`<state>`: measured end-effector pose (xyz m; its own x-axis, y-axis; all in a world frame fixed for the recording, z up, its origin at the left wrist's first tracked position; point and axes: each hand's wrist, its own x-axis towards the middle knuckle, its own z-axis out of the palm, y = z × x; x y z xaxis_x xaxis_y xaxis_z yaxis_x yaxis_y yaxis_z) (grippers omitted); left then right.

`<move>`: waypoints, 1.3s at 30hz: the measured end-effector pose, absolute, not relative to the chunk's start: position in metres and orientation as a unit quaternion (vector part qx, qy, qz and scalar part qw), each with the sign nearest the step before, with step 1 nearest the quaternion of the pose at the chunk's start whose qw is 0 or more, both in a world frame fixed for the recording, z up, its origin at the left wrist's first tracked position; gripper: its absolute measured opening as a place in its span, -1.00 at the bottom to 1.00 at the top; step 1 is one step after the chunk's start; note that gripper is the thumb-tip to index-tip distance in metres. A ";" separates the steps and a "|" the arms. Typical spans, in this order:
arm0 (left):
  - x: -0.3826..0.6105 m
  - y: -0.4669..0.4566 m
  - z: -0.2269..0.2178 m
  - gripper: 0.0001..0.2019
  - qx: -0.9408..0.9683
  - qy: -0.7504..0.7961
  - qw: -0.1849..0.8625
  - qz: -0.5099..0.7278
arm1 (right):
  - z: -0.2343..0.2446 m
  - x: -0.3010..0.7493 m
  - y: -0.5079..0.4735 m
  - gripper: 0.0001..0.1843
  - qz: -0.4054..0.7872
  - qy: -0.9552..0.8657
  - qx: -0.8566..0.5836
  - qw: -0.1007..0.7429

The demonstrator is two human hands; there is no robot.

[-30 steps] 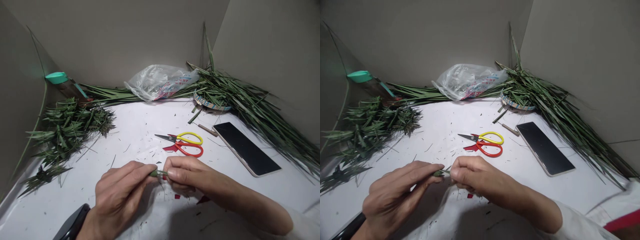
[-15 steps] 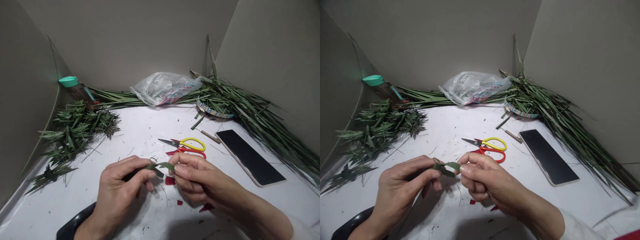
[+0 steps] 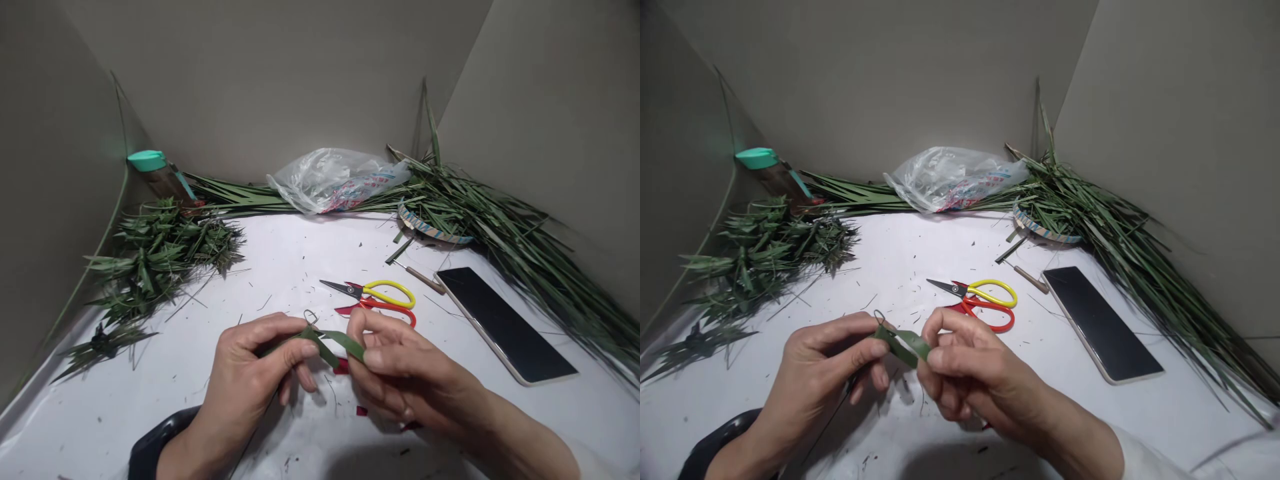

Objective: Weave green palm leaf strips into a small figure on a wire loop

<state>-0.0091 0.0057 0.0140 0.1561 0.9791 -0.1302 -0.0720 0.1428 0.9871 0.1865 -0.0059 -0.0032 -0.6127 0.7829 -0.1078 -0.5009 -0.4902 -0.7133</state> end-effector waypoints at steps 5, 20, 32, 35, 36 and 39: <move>-0.006 0.006 0.014 -0.97 0.463 0.463 0.617 0.436 | -0.007 0.186 -0.006 -0.73 0.841 -0.344 -0.189 0.371; -0.008 0.010 0.007 -0.86 0.440 0.469 0.646 0.411 | -0.001 0.182 -0.005 -0.77 0.857 -0.282 -0.183 0.390; -0.006 0.008 0.010 -0.89 0.455 0.449 0.653 0.405 | 0.003 0.187 -0.005 -0.70 0.822 -0.352 -0.307 0.325; -0.005 0.008 0.009 -0.91 0.458 0.446 0.655 0.402 | 0.007 0.188 -0.003 -0.81 0.839 -0.349 -0.309 0.281; -0.005 0.008 0.009 -0.91 0.461 0.447 0.655 0.399 | 0.008 0.188 -0.003 -0.85 0.846 -0.346 -0.306 0.266; -0.006 0.007 0.008 -0.88 0.473 0.449 0.654 0.384 | 0.010 0.189 -0.002 -0.88 0.862 -0.338 -0.305 0.221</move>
<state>-0.0059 0.0073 0.0079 0.3015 0.9268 -0.2238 -0.0776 0.2578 0.9631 0.1893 -0.0022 0.0102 -0.7161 0.5879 -0.3762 -0.1751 -0.6730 -0.7186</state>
